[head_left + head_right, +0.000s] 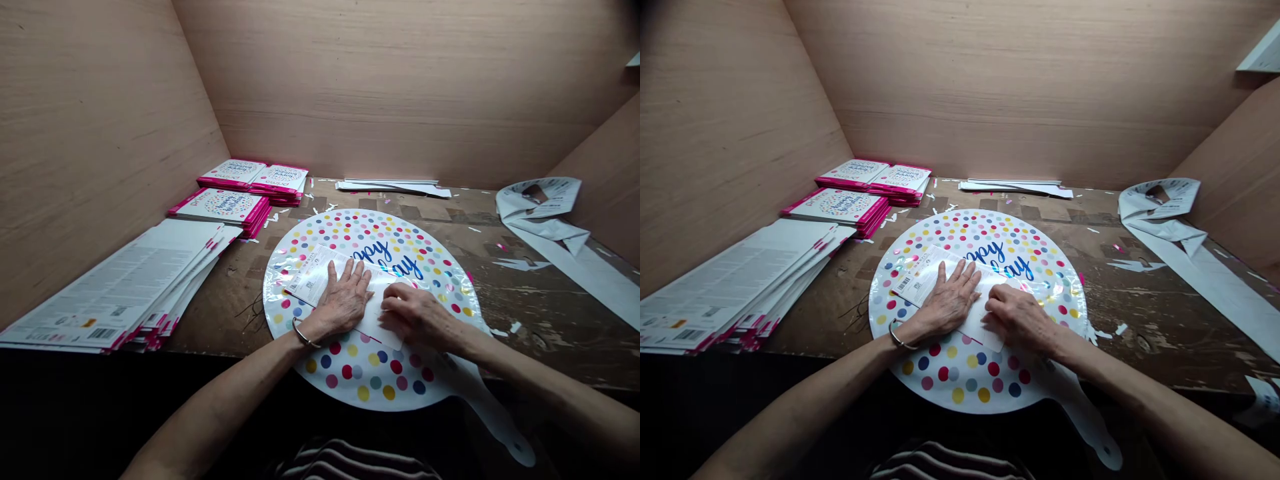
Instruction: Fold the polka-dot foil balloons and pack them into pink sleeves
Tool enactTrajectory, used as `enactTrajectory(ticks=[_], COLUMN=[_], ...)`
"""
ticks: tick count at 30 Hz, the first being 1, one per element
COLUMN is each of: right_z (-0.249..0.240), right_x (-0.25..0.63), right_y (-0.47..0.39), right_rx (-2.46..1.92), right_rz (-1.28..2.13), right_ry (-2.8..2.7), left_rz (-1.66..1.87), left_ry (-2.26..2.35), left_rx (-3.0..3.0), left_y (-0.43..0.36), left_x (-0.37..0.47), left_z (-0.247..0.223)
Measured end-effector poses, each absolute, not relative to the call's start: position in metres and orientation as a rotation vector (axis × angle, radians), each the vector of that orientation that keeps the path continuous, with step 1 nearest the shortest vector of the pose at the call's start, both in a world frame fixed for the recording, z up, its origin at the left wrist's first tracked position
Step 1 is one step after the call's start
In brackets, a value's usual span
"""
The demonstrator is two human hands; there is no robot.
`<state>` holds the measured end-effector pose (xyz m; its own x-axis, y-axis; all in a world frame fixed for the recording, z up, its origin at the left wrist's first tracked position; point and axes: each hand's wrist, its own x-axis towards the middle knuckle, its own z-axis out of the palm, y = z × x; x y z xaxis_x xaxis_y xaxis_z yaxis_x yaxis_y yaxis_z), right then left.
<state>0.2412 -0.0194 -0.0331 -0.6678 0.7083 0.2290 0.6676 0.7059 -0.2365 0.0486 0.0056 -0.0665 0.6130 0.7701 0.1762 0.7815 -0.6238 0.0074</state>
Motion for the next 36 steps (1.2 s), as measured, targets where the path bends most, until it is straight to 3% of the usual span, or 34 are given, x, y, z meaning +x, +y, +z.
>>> enactTrajectory(ticks=[11,19,27,36], right_z=[-0.046,-0.040,-0.051,-0.016], right_x=[0.224,0.230,0.211,0.314], right_y=[-0.027,-0.029,-0.040,0.032], right_rx=[-1.084,-1.043,-1.001,-1.817], right_rz=[-0.089,0.265,-0.427,-0.645], right_ry=[-2.791,-2.590,-2.841,-2.150], left_rz=[-0.232,-0.192,-0.182,-0.192], left_ry=[-1.327,-1.341,-1.354,-1.287], left_rx=[-2.744,-2.773,-2.798,-3.001], left_y=[0.006,0.004,0.003,0.006], left_x=[0.050,0.049,0.049,0.045], left_z=[-0.066,-0.060,-0.055,-0.050])
